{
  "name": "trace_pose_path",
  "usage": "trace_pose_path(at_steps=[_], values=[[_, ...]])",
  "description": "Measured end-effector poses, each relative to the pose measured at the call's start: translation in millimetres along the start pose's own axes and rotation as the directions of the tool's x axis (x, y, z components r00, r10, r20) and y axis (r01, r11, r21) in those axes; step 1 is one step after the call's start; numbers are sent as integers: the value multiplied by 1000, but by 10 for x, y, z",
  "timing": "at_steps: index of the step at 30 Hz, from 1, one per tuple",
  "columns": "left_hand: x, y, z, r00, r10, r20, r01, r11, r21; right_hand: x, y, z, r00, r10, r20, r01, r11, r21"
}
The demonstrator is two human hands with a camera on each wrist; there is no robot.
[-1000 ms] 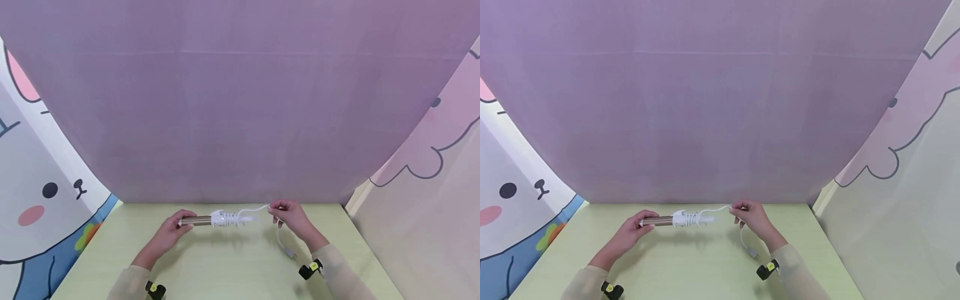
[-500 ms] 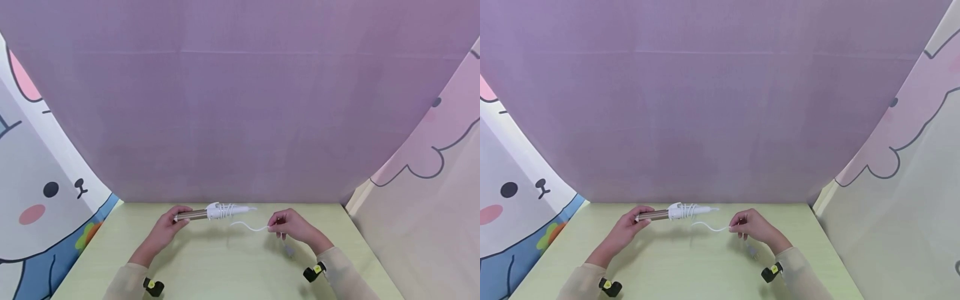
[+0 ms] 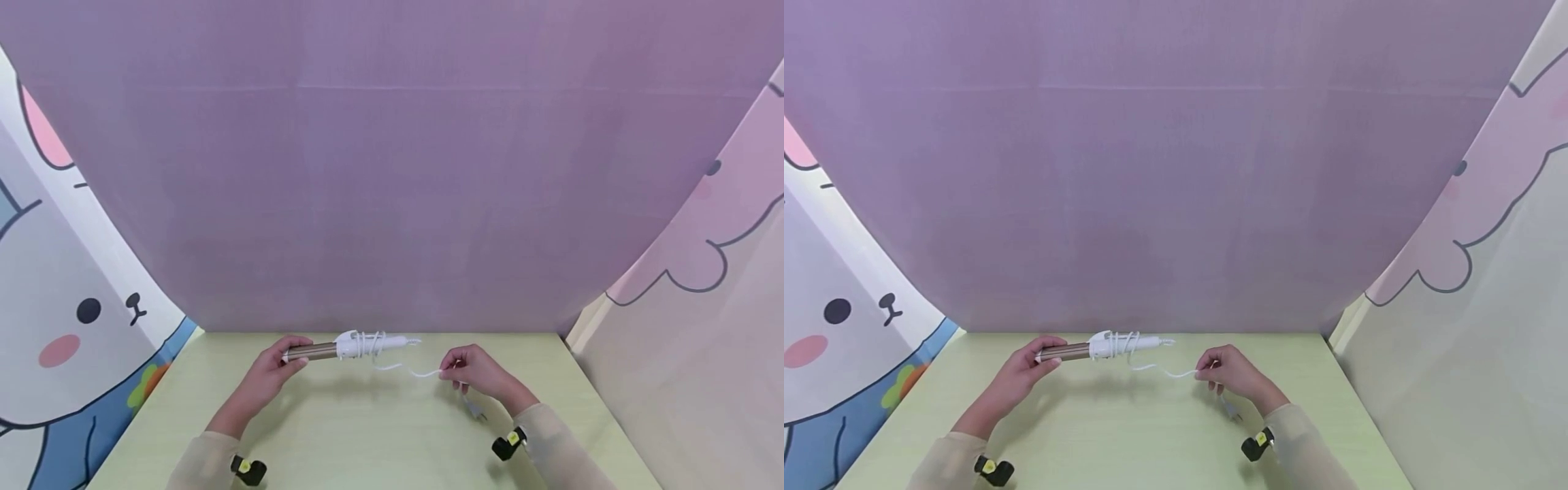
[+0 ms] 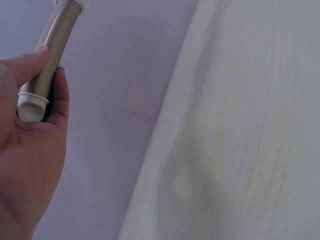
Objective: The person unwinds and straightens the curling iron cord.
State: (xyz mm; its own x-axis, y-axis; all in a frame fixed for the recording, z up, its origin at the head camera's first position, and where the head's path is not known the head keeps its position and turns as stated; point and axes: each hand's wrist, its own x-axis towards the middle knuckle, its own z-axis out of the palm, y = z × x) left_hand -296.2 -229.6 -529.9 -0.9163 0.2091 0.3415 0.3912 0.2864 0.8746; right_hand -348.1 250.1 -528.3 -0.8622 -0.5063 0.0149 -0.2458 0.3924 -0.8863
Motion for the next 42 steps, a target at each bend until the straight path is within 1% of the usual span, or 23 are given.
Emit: trace_pose_path(at_steps=[4, 7, 10, 13, 17, 21, 25, 29, 35, 42], values=[[1, -9, 4, 1000, 4, 13, -4, 1000, -12, 33, 38, 5, 998, 27, -62, -27, 1000, -7], [0, -17, 13, 1000, 6, 26, -6, 1000, -20, 59, 50, 9, 992, 45, -122, -43, 999, 16], [-11, -10, 28, 999, 6, 46, -5, 1000, -26, 94, 55, 21, 979, 75, -187, -65, 996, 61], [-19, 2, 49, 998, -2, 66, 3, 1000, -25, 141, 67, 34, 962, 100, -254, -75, 991, 109], [-25, 10, 77, 996, -20, 81, 20, 1000, 9, 198, 80, 31, 941, 112, -321, -61, 984, 167], [-28, -4, 97, 995, -43, 90, 40, 999, 36, 225, 70, 16, 928, 102, -359, -22, 975, 220], [-29, -18, 108, 993, -60, 107, 56, 998, 37, 210, 37, -9, 923, 83, -376, 20, 964, 263], [-34, -31, 113, 993, -56, 107, 54, 998, 26, 164, -5, -44, 927, 68, -369, 47, 954, 294], [-35, -67, 99, 998, -32, 51, 31, 999, 24, 76, -66, -100, 939, 19, -343, 81, 958, 274], [-32, -67, 73, 1000, -28, -4, 28, 999, 24, -38, -120, -161, 958, -51, -283, 121, 965, 232]])
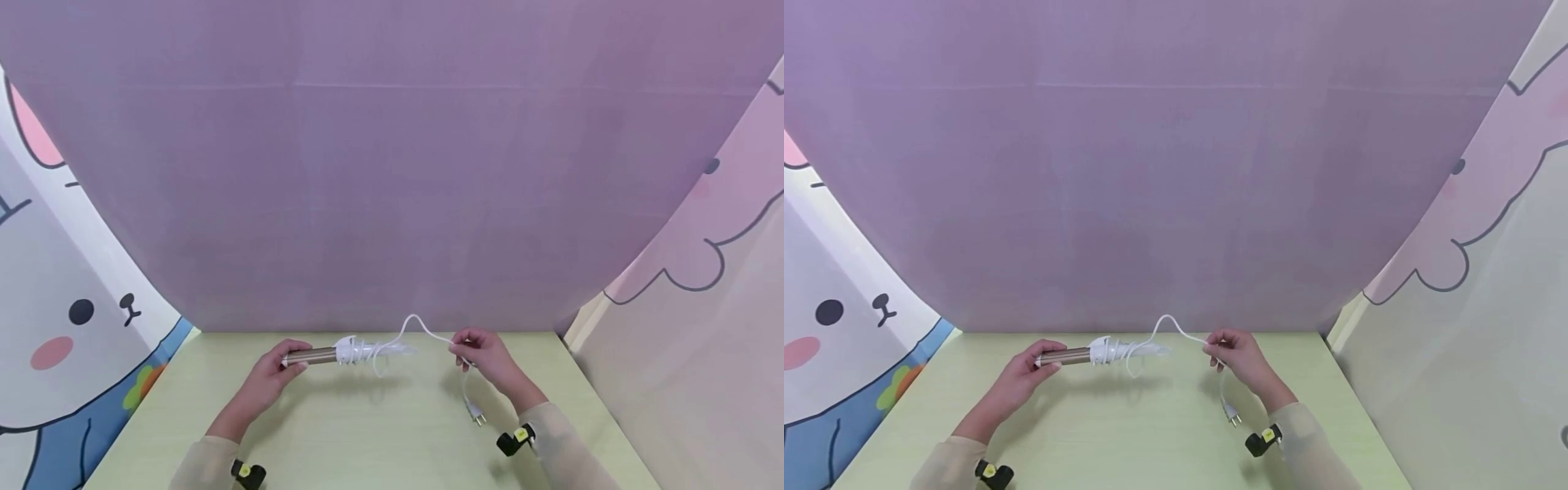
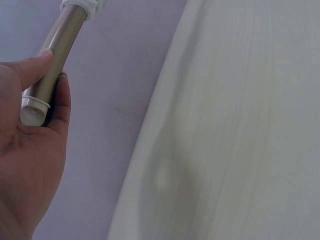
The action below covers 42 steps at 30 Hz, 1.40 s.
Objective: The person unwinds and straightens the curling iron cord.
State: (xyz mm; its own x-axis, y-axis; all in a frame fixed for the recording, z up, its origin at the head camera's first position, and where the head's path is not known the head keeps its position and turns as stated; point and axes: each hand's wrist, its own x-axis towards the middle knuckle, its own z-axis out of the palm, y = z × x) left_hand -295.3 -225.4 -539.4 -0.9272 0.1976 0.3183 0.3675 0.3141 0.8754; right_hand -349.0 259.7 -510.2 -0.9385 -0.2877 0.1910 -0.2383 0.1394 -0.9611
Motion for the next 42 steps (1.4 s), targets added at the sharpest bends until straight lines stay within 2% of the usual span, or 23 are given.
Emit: trace_pose_path(at_steps=[5, 9, 16, 24, 30, 32, 36, 42], values=[[4, -1, -30, 1000, -8, -22, 8, 1000, 2, -38, 8, -33, 998, -5, 58, 8, 999, -53], [13, 1, -44, 1000, -15, -28, 15, 1000, -6, -77, 31, -53, 989, 13, 147, 4, 993, -115], [27, 28, -68, 999, -16, -46, 16, 1000, 12, -127, 36, -40, 945, 4, 327, 62, 980, -191], [50, 48, -93, 998, 0, -64, 2, 1000, 31, -184, 23, -48, 924, 31, 381, 90, 951, -296], [42, 55, -95, 997, -2, -72, 5, 1000, 31, -228, 6, -74, 874, 75, 481, 67, 960, -271], [35, 68, -90, 997, 5, -72, -4, 1000, 26, -236, 6, -77, 864, 75, 497, 60, 966, -250], [22, 98, -84, 997, 14, -71, -13, 1000, 9, -239, 21, -55, 874, 63, 482, 63, 969, -240], [14, 94, -74, 998, 15, -59, -15, 1000, -8, -216, 74, 45, 909, 37, 415, 84, 959, -270]])
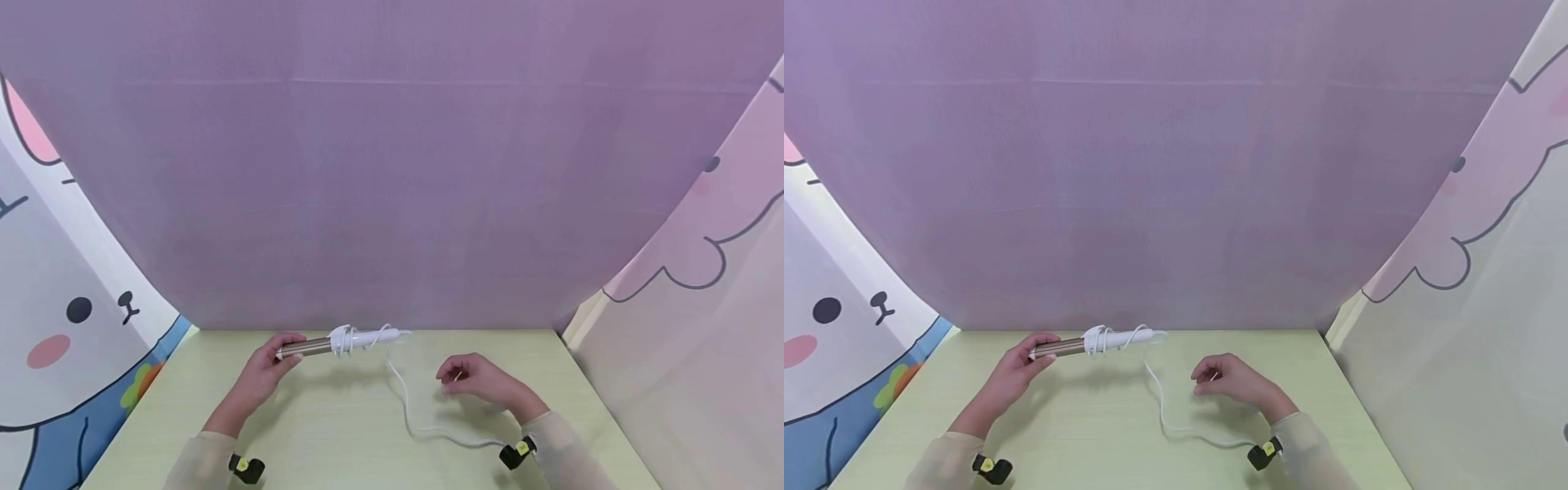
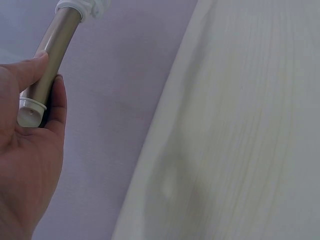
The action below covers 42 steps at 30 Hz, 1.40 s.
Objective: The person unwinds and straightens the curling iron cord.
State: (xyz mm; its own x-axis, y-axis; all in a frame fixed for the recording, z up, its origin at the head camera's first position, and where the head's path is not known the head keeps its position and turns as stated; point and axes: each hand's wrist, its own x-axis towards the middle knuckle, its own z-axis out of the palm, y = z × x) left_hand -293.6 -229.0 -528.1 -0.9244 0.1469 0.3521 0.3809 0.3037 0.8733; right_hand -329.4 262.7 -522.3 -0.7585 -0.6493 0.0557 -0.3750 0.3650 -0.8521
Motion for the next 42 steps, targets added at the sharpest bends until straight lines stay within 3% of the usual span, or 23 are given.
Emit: trace_pose_path(at_steps=[8, 13, 25, 36, 42], values=[[1, -35, -3, 1000, 6, 0, -6, 1000, 17, 175, -9, 269, 985, -4, -175, 7, 1000, 20], [-5, -39, -1, 1000, -12, 4, 12, 1000, 22, 323, 11, 487, 952, 20, -304, -10, 999, 36], [-22, -15, 2, 999, -51, 18, 51, 999, 0, 622, -57, 897, 887, 72, -457, -6, 989, 145], [-21, 4, 7, 998, -60, 20, 60, 998, 12, 703, 9, 959, 911, 93, -402, -26, 986, 167], [-24, -4, 10, 998, -52, 42, 52, 999, 4, 715, 62, 914, 908, 99, -406, -13, 978, 209]])
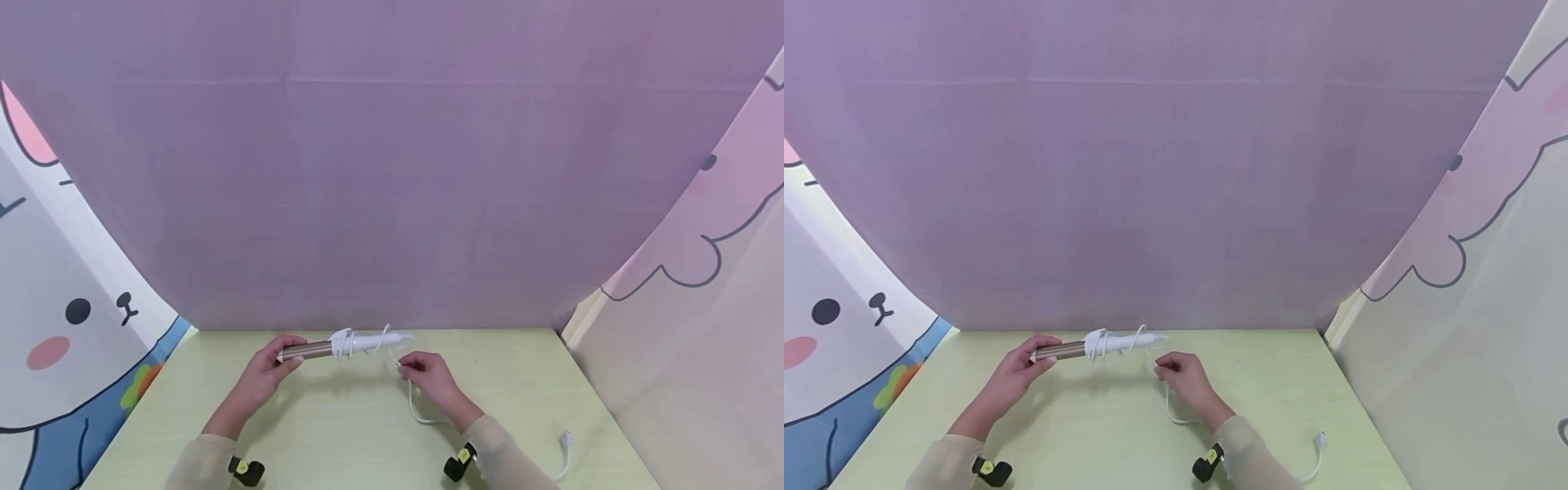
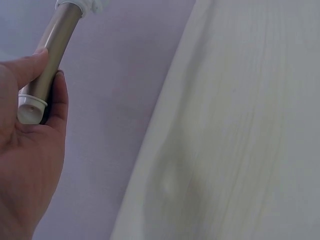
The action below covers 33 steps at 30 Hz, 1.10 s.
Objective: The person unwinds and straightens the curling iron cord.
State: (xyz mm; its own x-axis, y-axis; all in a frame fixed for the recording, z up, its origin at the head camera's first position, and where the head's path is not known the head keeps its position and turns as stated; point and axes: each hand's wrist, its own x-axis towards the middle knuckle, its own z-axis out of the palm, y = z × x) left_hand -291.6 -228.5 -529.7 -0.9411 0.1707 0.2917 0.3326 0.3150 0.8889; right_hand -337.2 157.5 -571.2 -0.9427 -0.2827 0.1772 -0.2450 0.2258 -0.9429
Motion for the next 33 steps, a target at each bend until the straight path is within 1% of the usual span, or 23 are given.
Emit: trace_pose_path(at_steps=[5, 9, 14, 19, 24, 28, 33], values=[[3, -27, -5, 1000, 16, 15, -16, 1000, 3, 65, 2, -78, 999, 1, -42, 0, 1000, 16], [9, -46, -7, 999, 33, 29, -33, 999, -14, 118, -39, -165, 998, -4, -66, 5, 1000, 21], [13, -68, -7, 998, 40, 47, -39, 999, -23, 192, -97, -251, 997, -15, -78, 17, 1000, 15], [13, -81, -6, 998, 35, 60, -34, 999, -16, 265, -148, -313, 994, -46, -95, 44, 999, -25], [6, -93, 2, 997, 38, 73, -37, 999, -21, 305, -240, -382, 994, -46, -100, 44, 999, -19], [-3, -98, 17, 997, 41, 69, -40, 999, -23, 303, -350, -451, 993, -35, -111, 35, 999, -2], [-22, -100, 11, 999, 30, 37, -30, 1000, -9, 263, -481, -515, 995, -35, -98, 37, 999, 16]])
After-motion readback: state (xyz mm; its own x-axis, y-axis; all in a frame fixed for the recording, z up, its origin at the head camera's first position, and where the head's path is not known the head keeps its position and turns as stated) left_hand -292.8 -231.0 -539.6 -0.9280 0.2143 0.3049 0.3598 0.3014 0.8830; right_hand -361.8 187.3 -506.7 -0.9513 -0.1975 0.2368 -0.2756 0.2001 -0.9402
